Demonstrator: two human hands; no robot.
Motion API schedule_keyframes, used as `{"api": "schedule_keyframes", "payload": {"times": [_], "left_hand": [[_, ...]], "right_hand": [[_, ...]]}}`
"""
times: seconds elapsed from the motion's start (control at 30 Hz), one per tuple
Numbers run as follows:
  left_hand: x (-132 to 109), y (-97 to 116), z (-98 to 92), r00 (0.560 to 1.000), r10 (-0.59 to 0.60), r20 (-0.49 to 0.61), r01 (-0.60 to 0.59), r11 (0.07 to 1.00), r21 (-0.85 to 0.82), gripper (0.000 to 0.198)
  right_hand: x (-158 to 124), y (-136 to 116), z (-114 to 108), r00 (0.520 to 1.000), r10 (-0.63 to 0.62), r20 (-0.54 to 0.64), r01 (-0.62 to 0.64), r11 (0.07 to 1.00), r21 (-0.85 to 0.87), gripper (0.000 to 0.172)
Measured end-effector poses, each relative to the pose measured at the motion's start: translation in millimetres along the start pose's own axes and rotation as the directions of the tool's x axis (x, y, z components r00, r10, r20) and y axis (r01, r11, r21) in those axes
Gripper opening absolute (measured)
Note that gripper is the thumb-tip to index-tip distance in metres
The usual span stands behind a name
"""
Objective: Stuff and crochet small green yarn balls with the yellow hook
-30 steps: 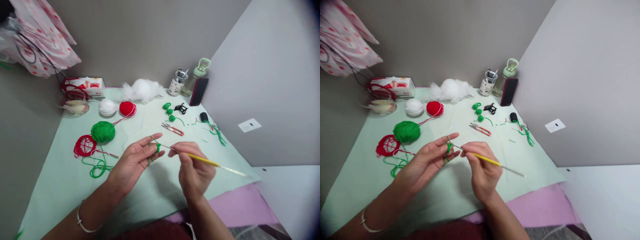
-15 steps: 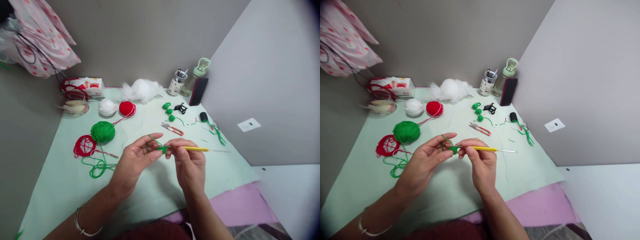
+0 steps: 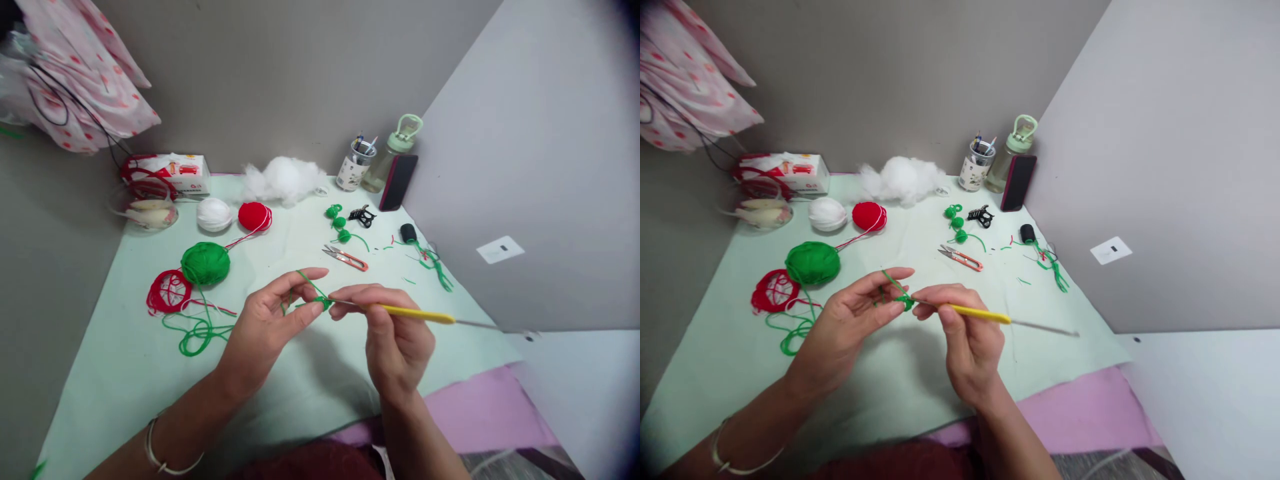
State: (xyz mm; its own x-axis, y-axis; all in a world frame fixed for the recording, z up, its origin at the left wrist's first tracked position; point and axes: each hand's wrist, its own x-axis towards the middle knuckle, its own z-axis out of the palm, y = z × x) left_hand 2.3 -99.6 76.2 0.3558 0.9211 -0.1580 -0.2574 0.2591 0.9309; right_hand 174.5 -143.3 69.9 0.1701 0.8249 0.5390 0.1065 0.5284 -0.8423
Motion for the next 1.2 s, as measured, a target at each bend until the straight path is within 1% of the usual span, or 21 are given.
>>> {"api": "schedule_keyframes", "payload": {"times": [0.13, 0.23, 0.3, 0.33, 0.4, 0.43, 0.47, 0.5, 0.53, 0.6, 0.63, 0.67, 0.7, 0.77, 0.83, 0.9, 0.97, 1.03, 1.1, 1.13, 1.2], "left_hand": [[0.3, -3.2, 0.9, 0.995, 0.086, -0.052, -0.078, 0.988, 0.133, 0.027], [-1.6, -5.4, 5.8, 0.989, 0.106, -0.107, -0.092, 0.988, 0.124, 0.032], [-3.0, -6.4, 9.6, 0.990, 0.065, -0.127, -0.061, 0.997, 0.037, 0.041], [-3.3, -6.6, 11.1, 0.993, 0.025, -0.116, -0.029, 0.999, -0.035, 0.047], [-2.4, -6.3, 12.2, 0.995, -0.095, -0.030, 0.087, 0.975, -0.206, 0.054], [-1.1, -5.6, 11.9, 0.987, -0.156, 0.028, 0.157, 0.945, -0.286, 0.054], [0.5, -4.7, 11.1, 0.976, -0.205, 0.078, 0.220, 0.911, -0.350, 0.054], [2.2, -3.5, 10.1, 0.965, -0.239, 0.110, 0.263, 0.880, -0.396, 0.052], [3.8, -2.1, 8.9, 0.960, -0.252, 0.119, 0.279, 0.862, -0.422, 0.049], [5.4, 0.5, 7.2, 0.971, -0.227, 0.080, 0.239, 0.874, -0.424, 0.045], [5.3, 1.4, 6.8, 0.978, -0.201, 0.057, 0.207, 0.894, -0.396, 0.044], [4.5, 2.0, 6.7, 0.984, -0.175, 0.045, 0.179, 0.917, -0.357, 0.043], [3.3, 2.0, 6.9, 0.988, -0.150, 0.045, 0.156, 0.938, -0.311, 0.043], [0.5, 1.2, 7.5, 0.993, -0.106, 0.056, 0.116, 0.971, -0.210, 0.039], [-1.2, -0.4, 7.7, 0.997, -0.068, 0.040, 0.072, 0.991, -0.116, 0.033], [-1.1, -2.1, 7.5, 0.999, -0.039, -0.008, 0.039, 0.997, -0.061, 0.031], [0.3, -3.5, 7.8, 0.998, -0.056, -0.043, 0.051, 0.994, -0.100, 0.036], [1.9, -4.2, 9.1, 0.994, -0.104, -0.039, 0.095, 0.976, -0.195, 0.043], [3.0, -4.2, 10.6, 0.989, -0.144, -0.006, 0.138, 0.954, -0.268, 0.047], [3.4, -4.0, 11.2, 0.988, -0.155, 0.007, 0.150, 0.947, -0.283, 0.046], [4.0, -3.7, 11.4, 0.988, -0.152, -0.001, 0.145, 0.946, -0.290, 0.043]], "right_hand": [[0.9, 0.2, 0.2, 0.986, -0.146, 0.082, 0.159, 0.971, -0.177, 0.024], [-1.1, 3.8, 0.9, 0.943, -0.301, 0.144, 0.332, 0.889, -0.314, 0.025], [-5.5, 6.2, 1.1, 0.904, -0.375, 0.206, 0.428, 0.783, -0.451, 0.026], [-8.2, 7.0, 1.2, 0.887, -0.393, 0.244, 0.461, 0.714, -0.527, 0.028], [-12.7, 7.6, 1.7, 0.871, -0.383, 0.306, 0.486, 0.587, -0.647, 0.034], [-13.9, 7.4, 2.1, 0.872, -0.381, 0.307, 0.482, 0.564, -0.671, 0.036], [-14.0, 7.0, 2.6, 0.881, -0.381, 0.279, 0.464, 0.587, -0.663, 0.036], [-13.0, 6.4, 3.2, 0.904, -0.366, 0.221, 0.419, 0.657, -0.627, 0.034], [-11.1, 5.7, 3.9, 0.933, -0.333, 0.134, 0.348, 0.752, -0.559, 0.030], [-5.5, 4.8, 5.5, 0.979, -0.197, -0.047, 0.171, 0.930, -0.326, 0.024], [-2.5, 4.7, 6.5, 0.990, -0.103, -0.099, 0.083, 0.978, -0.192, 0.021], [0.3, 5.0, 7.6, 0.992, -0.020, -0.123, 0.010, 0.997, -0.077, 0.020], [2.5, 5.5, 8.8, 0.992, 0.037, -0.122, -0.037, 0.999, 0.006, 0.019], [5.0, 7.1, 11.1, 0.994, 0.081, -0.079, -0.076, 0.995, 0.066, 0.017], [4.8, 7.8, 13.0, 0.996, 0.064, -0.062, -0.062, 0.997, 0.034, 0.017], [2.6, 6.8, 14.1, 0.999, 0.017, -0.049, -0.019, 0.999, -0.051, 0.021], [-0.3, 5.0, 14.6, 0.998, -0.059, -0.023, 0.054, 0.983, -0.177, 0.025], [-2.9, 4.0, 14.4, 0.993, -0.116, 0.008, 0.114, 0.958, -0.262, 0.032], [-4.0, 4.8, 13.1, 0.994, -0.110, 0.005, 0.108, 0.962, -0.251, 0.034], [-4.0, 5.8, 12.2, 0.996, -0.086, -0.003, 0.083, 0.972, -0.221, 0.033], [-2.8, 8.2, 10.3, 0.999, -0.031, -0.023, 0.028, 0.990, -0.140, 0.027]]}}
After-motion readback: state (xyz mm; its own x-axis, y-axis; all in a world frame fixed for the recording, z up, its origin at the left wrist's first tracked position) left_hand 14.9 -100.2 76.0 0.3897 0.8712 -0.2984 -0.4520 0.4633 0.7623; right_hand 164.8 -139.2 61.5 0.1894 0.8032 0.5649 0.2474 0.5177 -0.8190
